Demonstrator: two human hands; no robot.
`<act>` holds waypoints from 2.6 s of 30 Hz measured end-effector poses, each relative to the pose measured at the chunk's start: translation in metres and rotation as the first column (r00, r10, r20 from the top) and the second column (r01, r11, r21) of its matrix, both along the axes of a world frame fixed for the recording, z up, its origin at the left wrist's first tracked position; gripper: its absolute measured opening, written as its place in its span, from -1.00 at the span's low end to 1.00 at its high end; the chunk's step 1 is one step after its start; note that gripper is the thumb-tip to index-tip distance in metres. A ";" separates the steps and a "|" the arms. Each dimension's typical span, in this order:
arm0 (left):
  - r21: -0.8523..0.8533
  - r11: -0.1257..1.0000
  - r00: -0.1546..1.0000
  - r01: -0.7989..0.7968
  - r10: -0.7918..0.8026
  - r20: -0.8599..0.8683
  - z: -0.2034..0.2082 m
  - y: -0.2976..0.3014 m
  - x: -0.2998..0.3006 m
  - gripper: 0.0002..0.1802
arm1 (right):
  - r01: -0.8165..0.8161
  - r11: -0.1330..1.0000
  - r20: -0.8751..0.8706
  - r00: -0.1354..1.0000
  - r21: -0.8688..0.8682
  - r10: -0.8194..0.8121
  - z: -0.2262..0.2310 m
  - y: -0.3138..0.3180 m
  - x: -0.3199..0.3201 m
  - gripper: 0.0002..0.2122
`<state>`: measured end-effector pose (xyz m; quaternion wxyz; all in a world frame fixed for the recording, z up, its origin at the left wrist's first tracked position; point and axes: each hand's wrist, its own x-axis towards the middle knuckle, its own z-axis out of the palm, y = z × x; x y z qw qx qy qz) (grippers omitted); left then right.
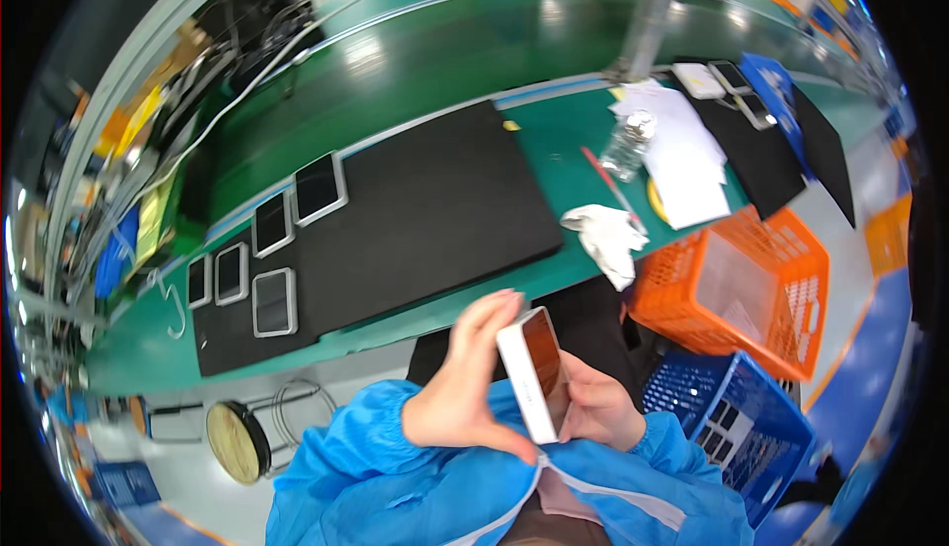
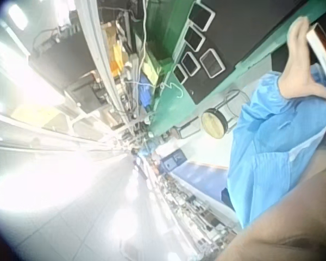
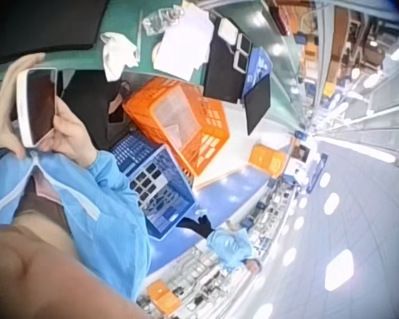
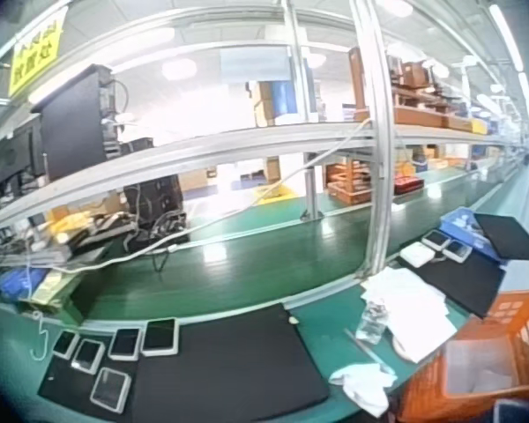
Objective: The person organizes small electronic devices by hand, arranging them on an assembly line workstation.
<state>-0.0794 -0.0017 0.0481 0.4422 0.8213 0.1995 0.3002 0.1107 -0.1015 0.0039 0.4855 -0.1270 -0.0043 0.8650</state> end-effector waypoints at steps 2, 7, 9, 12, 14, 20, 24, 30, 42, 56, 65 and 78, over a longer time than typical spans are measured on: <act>-0.093 0.996 0.999 -0.004 0.008 0.043 -0.004 -0.010 0.003 0.51 | -0.065 0.997 0.038 0.997 0.035 0.063 -0.006 0.001 0.001 -0.35; -0.088 0.990 0.991 -0.109 0.115 0.064 -0.005 -0.012 -0.001 0.34 | -0.107 0.994 0.038 0.994 0.010 0.106 -0.002 0.012 -0.012 -0.46; -0.073 0.989 0.992 -0.125 0.127 0.024 0.001 -0.006 0.000 0.28 | -0.113 0.993 -0.014 0.993 0.032 0.114 -0.018 0.019 -0.010 -0.43; -0.059 0.990 0.992 -0.129 0.129 -0.006 0.006 -0.005 0.002 0.24 | -0.114 0.993 0.019 0.993 0.014 0.114 -0.022 0.016 -0.011 -0.39; -0.013 0.993 0.993 -0.114 0.113 -0.030 0.006 -0.004 0.003 0.21 | -0.093 0.995 0.025 0.995 0.018 0.093 -0.020 0.018 -0.014 -0.37; 0.021 0.992 0.993 -0.122 0.122 0.004 0.004 -0.008 -0.001 0.19 | -0.148 0.987 -0.018 0.989 0.066 0.149 -0.014 0.019 -0.016 -0.70; 0.022 0.995 0.995 -0.100 0.099 0.020 0.002 -0.007 0.001 0.12 | -0.128 0.991 0.147 0.982 0.048 0.120 -0.005 0.013 -0.012 -0.49; 0.011 0.992 0.991 -0.129 0.130 -0.037 -0.003 -0.012 -0.006 0.18 | -0.052 0.978 0.413 0.910 0.204 -0.037 0.003 0.014 -0.023 -0.12; 0.252 0.947 0.942 -0.197 0.255 -0.220 0.013 -0.004 -0.016 0.13 | -0.308 0.786 0.640 0.756 0.536 -0.140 0.008 0.055 -0.032 -0.09; 0.183 0.977 0.956 -0.113 0.157 -0.249 -0.001 -0.009 0.009 0.30 | -0.235 0.803 0.615 0.764 0.547 -0.196 -0.002 0.035 -0.016 -0.01; 0.250 0.961 0.982 -0.117 0.149 -0.114 -0.002 -0.008 0.007 0.06 | -0.256 0.820 0.676 0.709 0.512 -0.201 0.005 0.031 -0.013 -0.04; 0.331 0.562 0.566 -0.758 0.819 -0.094 -0.009 0.042 -0.081 -0.20 | -0.038 0.888 0.724 0.595 0.459 -0.349 0.004 0.038 -0.015 0.07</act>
